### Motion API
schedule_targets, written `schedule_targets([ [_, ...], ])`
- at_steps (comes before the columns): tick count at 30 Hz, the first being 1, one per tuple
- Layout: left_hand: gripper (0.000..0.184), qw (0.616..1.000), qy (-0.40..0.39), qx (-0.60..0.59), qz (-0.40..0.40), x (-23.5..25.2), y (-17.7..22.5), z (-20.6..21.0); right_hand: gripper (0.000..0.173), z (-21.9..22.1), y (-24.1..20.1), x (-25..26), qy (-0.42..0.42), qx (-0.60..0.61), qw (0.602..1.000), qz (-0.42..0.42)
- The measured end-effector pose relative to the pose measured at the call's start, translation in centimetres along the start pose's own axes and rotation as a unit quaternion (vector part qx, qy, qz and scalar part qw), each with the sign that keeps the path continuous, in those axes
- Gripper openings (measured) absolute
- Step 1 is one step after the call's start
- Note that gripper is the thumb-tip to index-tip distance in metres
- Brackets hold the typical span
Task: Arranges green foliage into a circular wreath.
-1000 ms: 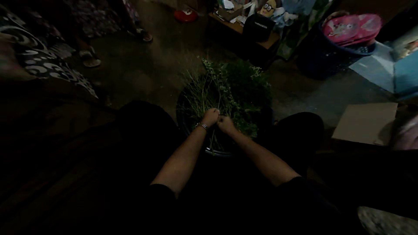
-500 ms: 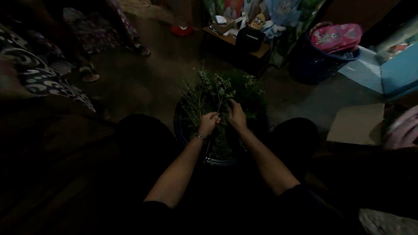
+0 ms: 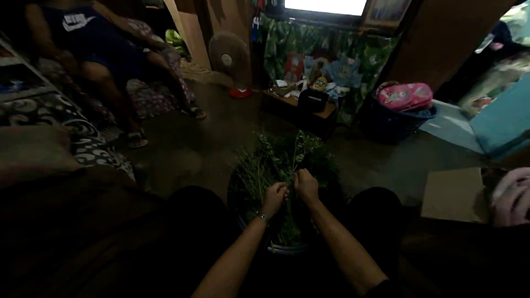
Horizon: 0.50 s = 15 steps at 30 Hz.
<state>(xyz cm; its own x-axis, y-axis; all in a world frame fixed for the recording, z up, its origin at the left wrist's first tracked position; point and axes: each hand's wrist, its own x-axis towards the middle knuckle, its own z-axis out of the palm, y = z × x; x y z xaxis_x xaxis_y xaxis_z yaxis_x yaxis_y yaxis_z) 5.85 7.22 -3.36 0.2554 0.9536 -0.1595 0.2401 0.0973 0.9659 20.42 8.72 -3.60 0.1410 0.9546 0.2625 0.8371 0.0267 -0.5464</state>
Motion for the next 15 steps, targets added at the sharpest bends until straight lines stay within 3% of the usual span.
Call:
schedule_targets([
  [4,0.032,1.0,0.014,-0.003,-0.005,0.1,0.1,-0.2,0.035,-1.8,0.0,0.5,0.0,0.061,0.995,0.078],
  [6,0.033,0.999,0.037,0.035,0.003,0.4,-0.2,-0.4,0.032,-2.1,0.7,0.6,0.049,0.088,0.995,0.029],
  [9,0.054,0.986,0.073,0.148,-0.003,1.1,-0.8,-1.0,0.023,-2.4,0.7,0.1,0.127,0.109,0.984,-0.063],
  [11,0.051,0.983,0.076,0.167,0.017,1.2,-0.8,-1.1,0.018,-2.1,0.6,-0.4,0.166,0.113,0.971,-0.126],
  [13,0.037,0.995,0.037,0.092,0.032,0.6,-0.1,-0.9,0.016,-1.5,0.3,-1.1,0.173,0.121,0.962,-0.176],
  [15,0.037,0.999,-0.004,-0.047,0.003,0.1,0.6,-0.5,0.014,-1.0,-0.1,-2.0,0.152,0.119,0.959,-0.207],
])
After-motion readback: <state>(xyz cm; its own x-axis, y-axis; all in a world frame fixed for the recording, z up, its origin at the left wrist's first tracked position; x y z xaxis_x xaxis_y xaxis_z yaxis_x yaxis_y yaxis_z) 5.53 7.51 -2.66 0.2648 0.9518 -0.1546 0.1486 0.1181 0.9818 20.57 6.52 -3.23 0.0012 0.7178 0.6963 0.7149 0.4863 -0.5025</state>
